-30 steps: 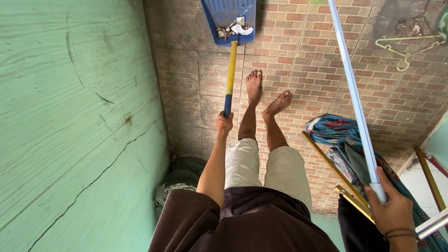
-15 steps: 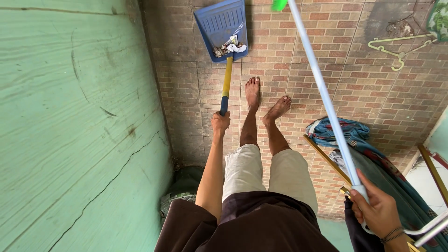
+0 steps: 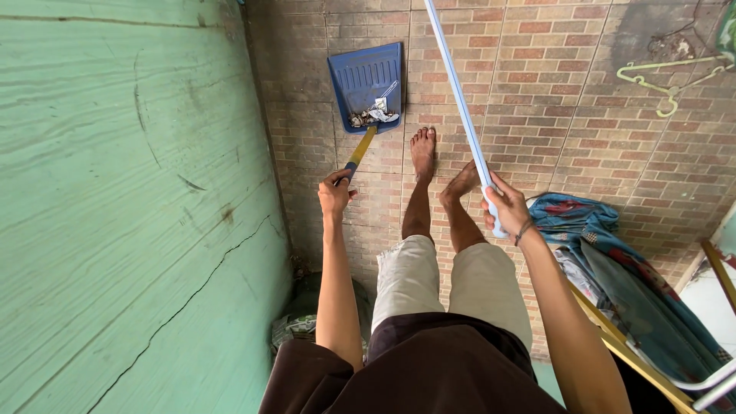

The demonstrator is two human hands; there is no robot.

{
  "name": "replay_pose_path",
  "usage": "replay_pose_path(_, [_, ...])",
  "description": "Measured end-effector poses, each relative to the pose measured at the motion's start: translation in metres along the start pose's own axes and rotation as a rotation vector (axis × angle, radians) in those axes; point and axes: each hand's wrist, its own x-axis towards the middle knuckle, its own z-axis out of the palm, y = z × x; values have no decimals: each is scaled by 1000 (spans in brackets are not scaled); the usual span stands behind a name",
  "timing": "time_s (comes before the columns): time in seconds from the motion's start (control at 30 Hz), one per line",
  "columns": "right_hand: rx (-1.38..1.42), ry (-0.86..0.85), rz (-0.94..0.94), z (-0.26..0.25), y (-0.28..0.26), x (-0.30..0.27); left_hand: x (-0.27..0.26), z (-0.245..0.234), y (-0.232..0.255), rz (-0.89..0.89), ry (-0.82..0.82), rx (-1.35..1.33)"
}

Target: Sweeping dirt and debris into a dustpan using a broom on a balcony.

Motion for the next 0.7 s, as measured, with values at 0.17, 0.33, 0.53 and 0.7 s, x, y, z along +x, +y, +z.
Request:
replay_pose_path(0.17, [-111, 55, 94, -62, 74, -92, -7, -7, 1, 82, 66, -30])
replay_pose_path(0.33, [-181, 283, 367, -125, 161, -208, -8, 1, -5, 256, 140, -60])
replay_pose_path(0.53, [-238, 378, 198, -157, 254, -270, -27, 2, 27, 343, 149, 32])
replay_pose_path(0.7, [-333, 253, 342, -54, 102, -265, -26, -28, 34, 333, 201, -80])
